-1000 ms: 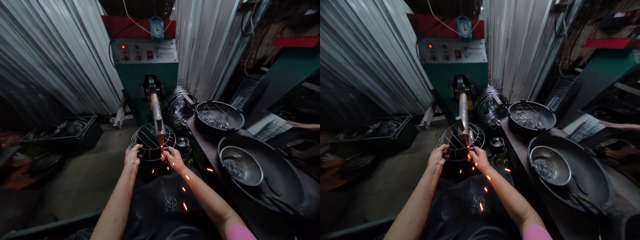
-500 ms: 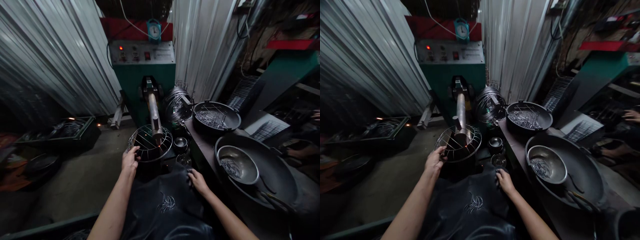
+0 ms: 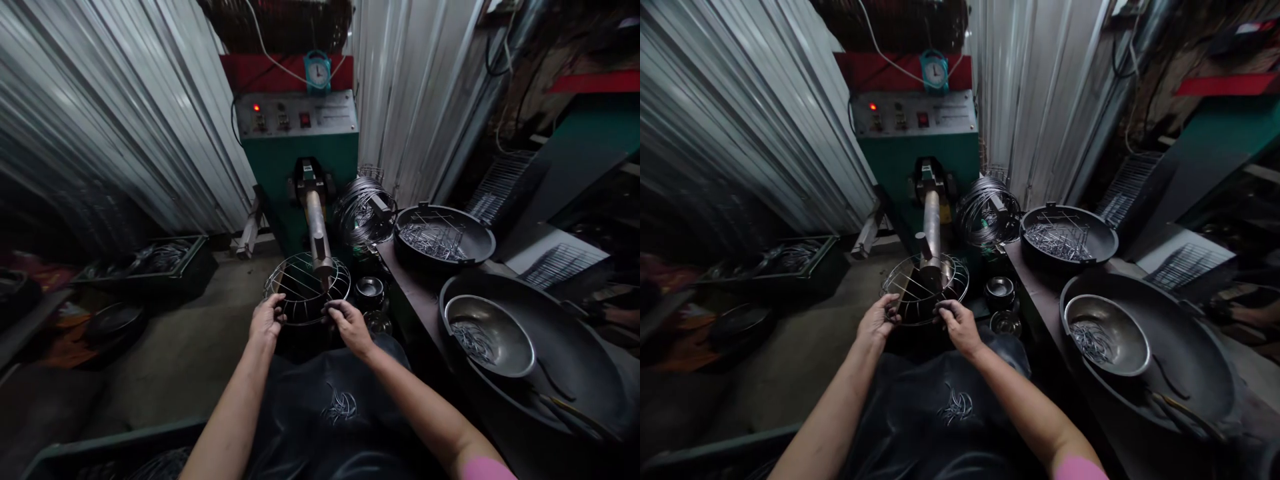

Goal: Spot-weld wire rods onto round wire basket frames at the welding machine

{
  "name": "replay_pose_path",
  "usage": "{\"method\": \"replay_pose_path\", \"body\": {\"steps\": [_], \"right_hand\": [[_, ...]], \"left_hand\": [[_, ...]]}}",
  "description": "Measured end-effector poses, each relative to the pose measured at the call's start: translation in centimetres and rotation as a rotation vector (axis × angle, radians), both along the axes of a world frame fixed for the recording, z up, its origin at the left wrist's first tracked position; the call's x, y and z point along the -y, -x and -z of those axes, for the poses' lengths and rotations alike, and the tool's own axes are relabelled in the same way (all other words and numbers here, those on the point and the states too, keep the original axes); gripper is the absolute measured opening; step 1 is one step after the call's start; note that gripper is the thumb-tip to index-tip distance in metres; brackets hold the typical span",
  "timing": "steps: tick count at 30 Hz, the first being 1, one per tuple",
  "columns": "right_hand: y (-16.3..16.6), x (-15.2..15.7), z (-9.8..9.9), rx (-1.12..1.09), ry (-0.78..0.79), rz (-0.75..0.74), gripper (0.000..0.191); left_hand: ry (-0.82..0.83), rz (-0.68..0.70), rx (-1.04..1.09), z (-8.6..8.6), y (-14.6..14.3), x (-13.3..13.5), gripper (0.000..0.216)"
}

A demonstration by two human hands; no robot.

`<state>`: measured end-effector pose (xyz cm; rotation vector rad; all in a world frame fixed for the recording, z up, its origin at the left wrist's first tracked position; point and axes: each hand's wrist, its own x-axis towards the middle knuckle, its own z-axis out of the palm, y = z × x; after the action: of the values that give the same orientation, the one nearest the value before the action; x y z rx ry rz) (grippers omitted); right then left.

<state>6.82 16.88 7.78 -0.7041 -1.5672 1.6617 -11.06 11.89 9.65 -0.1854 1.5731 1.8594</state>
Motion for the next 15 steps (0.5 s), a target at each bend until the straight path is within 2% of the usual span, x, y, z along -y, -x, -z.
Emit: {"method": "replay_pose_path", "body": {"steps": [3, 6, 11, 15], "right_hand": [[1.7, 0.0, 0.6, 0.117, -0.097, 0.009, 0.015], [1.9, 0.0, 1.0, 0.209, -0.158, 0.031, 0.012], [2.1, -0.2, 0.6, 0.252, -0.068, 0.057, 0.012], [2.3, 0.0, 0.4, 0.259, -0.057, 0.076, 0.012]], "left_hand": [[-0.063, -0.009, -0.052, 0.3, -0.3, 0.2, 0.041], [-0.084, -0.011, -0.059, 0.7, -0.2, 0.3, 0.045], [-0.073, -0.027, -0.109, 1.1, -0.4, 0.3, 0.048], [-0.062, -0.054, -0.205, 1.0, -1.0, 0.5, 0.052]]}}
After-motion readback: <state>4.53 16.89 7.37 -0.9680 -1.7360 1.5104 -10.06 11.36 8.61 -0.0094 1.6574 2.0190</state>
